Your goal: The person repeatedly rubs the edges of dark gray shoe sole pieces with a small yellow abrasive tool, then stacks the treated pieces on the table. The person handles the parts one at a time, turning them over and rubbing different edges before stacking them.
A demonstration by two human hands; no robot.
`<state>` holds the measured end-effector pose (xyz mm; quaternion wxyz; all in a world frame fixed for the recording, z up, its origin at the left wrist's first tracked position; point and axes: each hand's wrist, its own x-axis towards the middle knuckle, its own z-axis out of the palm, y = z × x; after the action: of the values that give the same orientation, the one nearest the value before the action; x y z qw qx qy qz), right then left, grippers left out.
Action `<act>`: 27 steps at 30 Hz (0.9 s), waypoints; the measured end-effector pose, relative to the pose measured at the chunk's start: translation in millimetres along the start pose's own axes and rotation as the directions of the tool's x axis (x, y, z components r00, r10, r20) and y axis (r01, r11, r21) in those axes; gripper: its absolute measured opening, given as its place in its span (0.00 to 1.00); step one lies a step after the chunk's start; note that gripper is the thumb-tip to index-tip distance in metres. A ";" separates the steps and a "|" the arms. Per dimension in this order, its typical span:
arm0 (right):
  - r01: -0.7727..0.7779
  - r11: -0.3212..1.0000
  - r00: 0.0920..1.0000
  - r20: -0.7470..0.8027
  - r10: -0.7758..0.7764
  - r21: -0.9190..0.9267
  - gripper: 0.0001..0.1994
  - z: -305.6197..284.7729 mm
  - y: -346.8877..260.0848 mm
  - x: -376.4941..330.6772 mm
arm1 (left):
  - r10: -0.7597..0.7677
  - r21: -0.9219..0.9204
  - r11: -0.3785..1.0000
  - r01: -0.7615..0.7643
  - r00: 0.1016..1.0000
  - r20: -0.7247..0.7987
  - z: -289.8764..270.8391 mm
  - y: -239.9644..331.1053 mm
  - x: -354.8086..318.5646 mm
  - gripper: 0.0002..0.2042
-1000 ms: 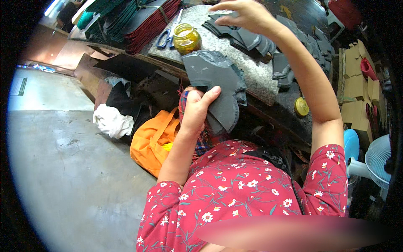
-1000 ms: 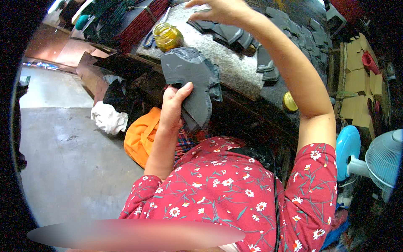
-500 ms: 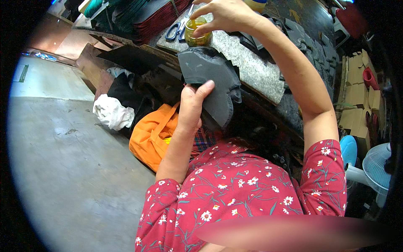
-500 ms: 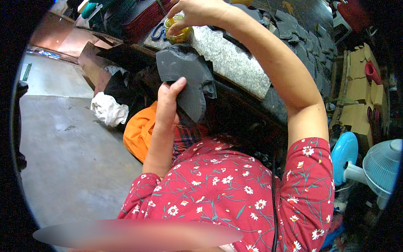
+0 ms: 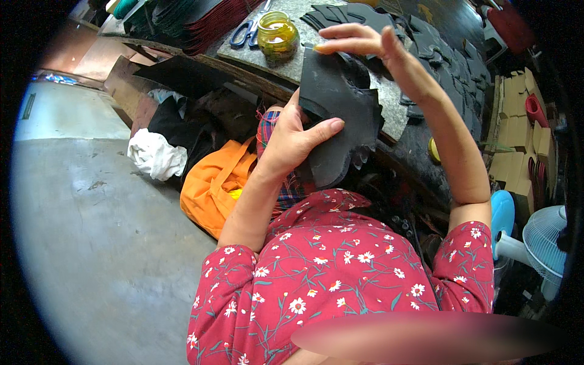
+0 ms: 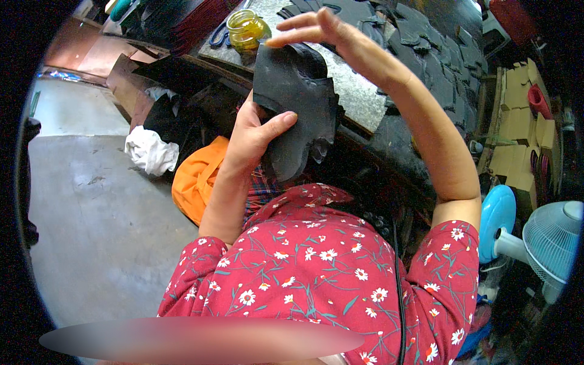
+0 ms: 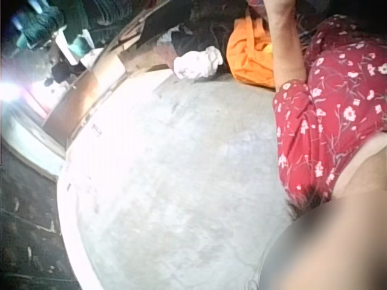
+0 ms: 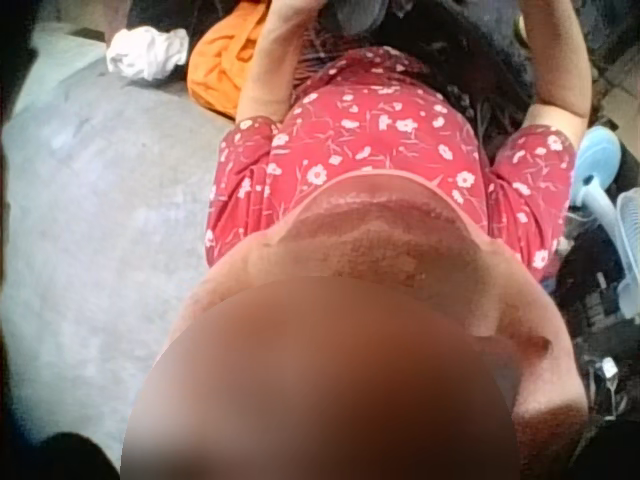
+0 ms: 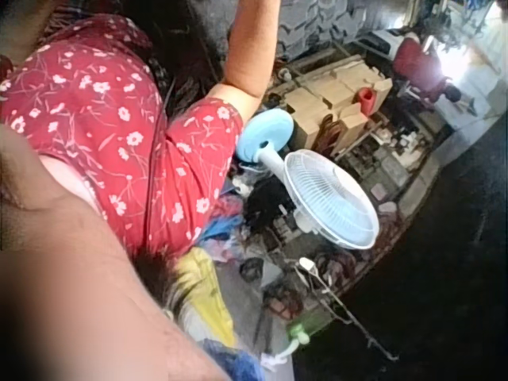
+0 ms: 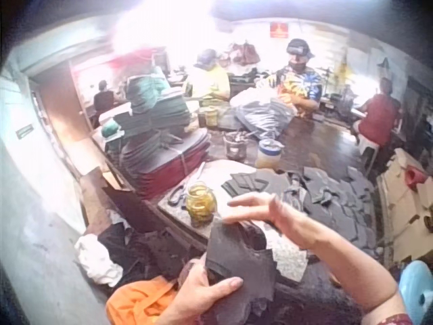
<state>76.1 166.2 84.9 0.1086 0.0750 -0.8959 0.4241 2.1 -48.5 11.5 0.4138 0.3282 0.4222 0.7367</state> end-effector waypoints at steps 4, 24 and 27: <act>0.036 0.998 0.998 -0.048 -0.033 0.058 0.52 11.6 10.9 -5.8 | -0.041 0.067 0.997 0.038 0.998 0.046 5.2 4.7 0.8 0.33; -0.048 0.948 0.986 -0.135 0.095 0.314 0.52 17.2 10.6 -47.1 | -0.088 0.001 0.996 0.089 0.992 0.087 -1.8 8.8 1.0 0.30; -0.009 0.995 0.990 -0.137 0.023 0.104 0.54 18.6 4.7 -55.8 | -0.110 -0.032 0.993 0.111 0.993 0.034 -1.8 8.5 1.8 0.27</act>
<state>126.5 157.0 55.5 0.1628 0.0439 -0.8639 0.4746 -3.0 -50.1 18.6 0.4664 0.3091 0.4203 0.7143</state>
